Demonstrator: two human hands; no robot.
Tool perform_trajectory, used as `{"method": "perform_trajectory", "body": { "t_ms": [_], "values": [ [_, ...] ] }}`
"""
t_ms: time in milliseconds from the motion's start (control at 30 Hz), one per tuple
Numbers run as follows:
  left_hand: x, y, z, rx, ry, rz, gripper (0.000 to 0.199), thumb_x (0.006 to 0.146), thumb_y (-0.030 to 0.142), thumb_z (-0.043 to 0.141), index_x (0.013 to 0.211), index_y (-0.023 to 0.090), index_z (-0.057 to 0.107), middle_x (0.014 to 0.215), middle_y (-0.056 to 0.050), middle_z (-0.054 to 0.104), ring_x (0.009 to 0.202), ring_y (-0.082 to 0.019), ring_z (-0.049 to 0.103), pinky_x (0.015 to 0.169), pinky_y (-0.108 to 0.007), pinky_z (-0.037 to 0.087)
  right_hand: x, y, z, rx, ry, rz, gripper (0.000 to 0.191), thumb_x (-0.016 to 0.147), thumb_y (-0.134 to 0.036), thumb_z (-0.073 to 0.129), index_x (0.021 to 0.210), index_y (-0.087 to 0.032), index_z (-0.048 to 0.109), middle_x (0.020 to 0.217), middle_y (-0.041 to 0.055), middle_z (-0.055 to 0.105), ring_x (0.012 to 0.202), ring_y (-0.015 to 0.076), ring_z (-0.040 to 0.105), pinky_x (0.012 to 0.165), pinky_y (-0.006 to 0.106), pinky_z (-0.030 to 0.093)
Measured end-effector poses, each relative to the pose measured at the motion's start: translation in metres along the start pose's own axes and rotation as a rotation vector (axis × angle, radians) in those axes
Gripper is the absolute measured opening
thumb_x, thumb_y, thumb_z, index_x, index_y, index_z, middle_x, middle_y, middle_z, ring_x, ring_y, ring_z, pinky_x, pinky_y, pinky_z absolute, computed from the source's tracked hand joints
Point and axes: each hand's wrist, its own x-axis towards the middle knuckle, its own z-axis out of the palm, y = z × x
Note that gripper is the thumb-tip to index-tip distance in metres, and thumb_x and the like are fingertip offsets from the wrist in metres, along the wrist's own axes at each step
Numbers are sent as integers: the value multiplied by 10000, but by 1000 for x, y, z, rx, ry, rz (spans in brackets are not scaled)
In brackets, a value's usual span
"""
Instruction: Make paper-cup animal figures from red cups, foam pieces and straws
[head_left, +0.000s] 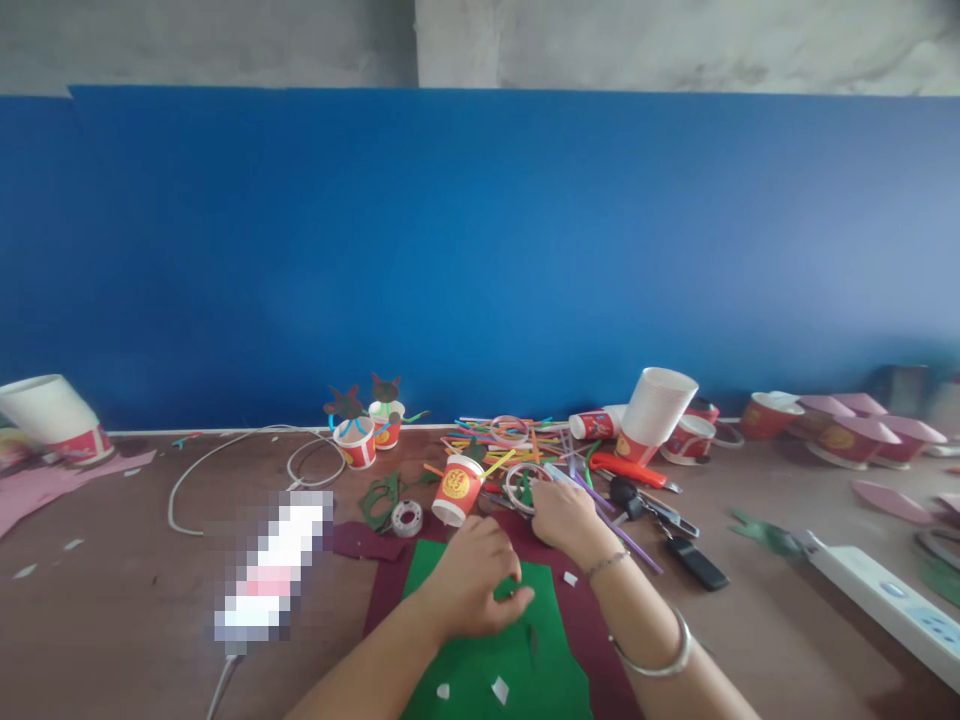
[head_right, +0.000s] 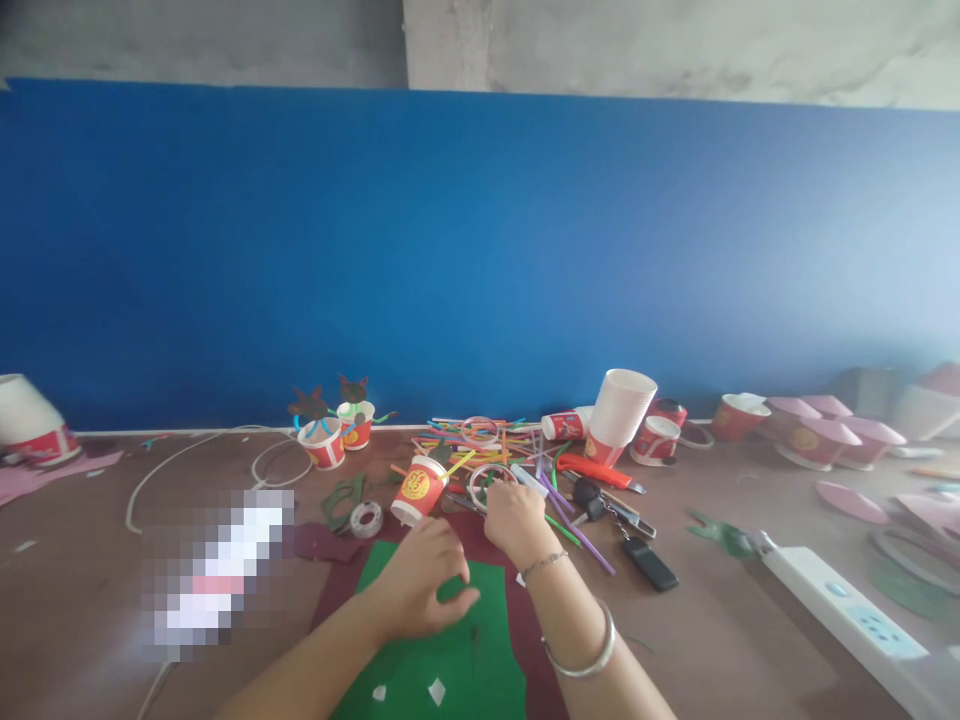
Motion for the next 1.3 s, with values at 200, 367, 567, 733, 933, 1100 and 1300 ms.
{"method": "perform_trajectory", "body": {
  "t_ms": [200,367,567,733,933,1100,1300],
  "values": [
    [0,13,7,-109,-259,-2,464,691,643,567,893,224,573,867,-27,569,882,-202,489,752,-301,335,14,2,13,13,55,32,298,761,-75,456,987,-124,643,1023,163,648,980,273,607,722,314,445],
    [1,15,1,-211,-328,-8,472,619,634,647,895,253,607,898,-10,553,913,-201,485,804,-301,337,17,5,15,18,72,13,284,767,-77,450,944,-142,662,1044,146,640,1006,274,584,727,309,425],
    [2,10,-1,-312,-382,-9,288,685,536,656,782,266,655,966,-3,530,968,-204,478,855,-332,336,18,7,15,20,83,-2,271,760,-77,460,918,-145,670,958,130,675,971,279,592,715,313,412],
    [3,10,-3,-339,-397,-59,294,711,528,637,846,268,656,970,-12,539,974,-206,471,870,-345,335,21,9,11,19,92,3,254,746,-89,483,906,-154,670,944,120,680,986,284,578,712,308,407],
    [4,10,-3,-361,-384,-63,178,732,446,660,795,280,674,971,7,537,973,-182,478,886,-327,330,21,12,10,18,100,12,246,746,-104,486,907,-149,667,914,131,683,963,284,588,709,317,408],
    [6,4,0,-334,-340,-75,153,704,362,708,703,221,650,927,-2,572,935,-181,498,850,-304,358,20,12,7,19,106,4,223,758,-125,493,900,-147,662,919,134,683,962,282,590,705,310,406],
    [6,-9,5,-211,-140,-204,183,784,212,605,965,209,635,934,-39,610,918,-194,510,830,-332,384,18,14,0,36,138,-2,208,759,-132,487,885,-155,651,911,119,689,932,266,610,695,301,394]
  ]
}}
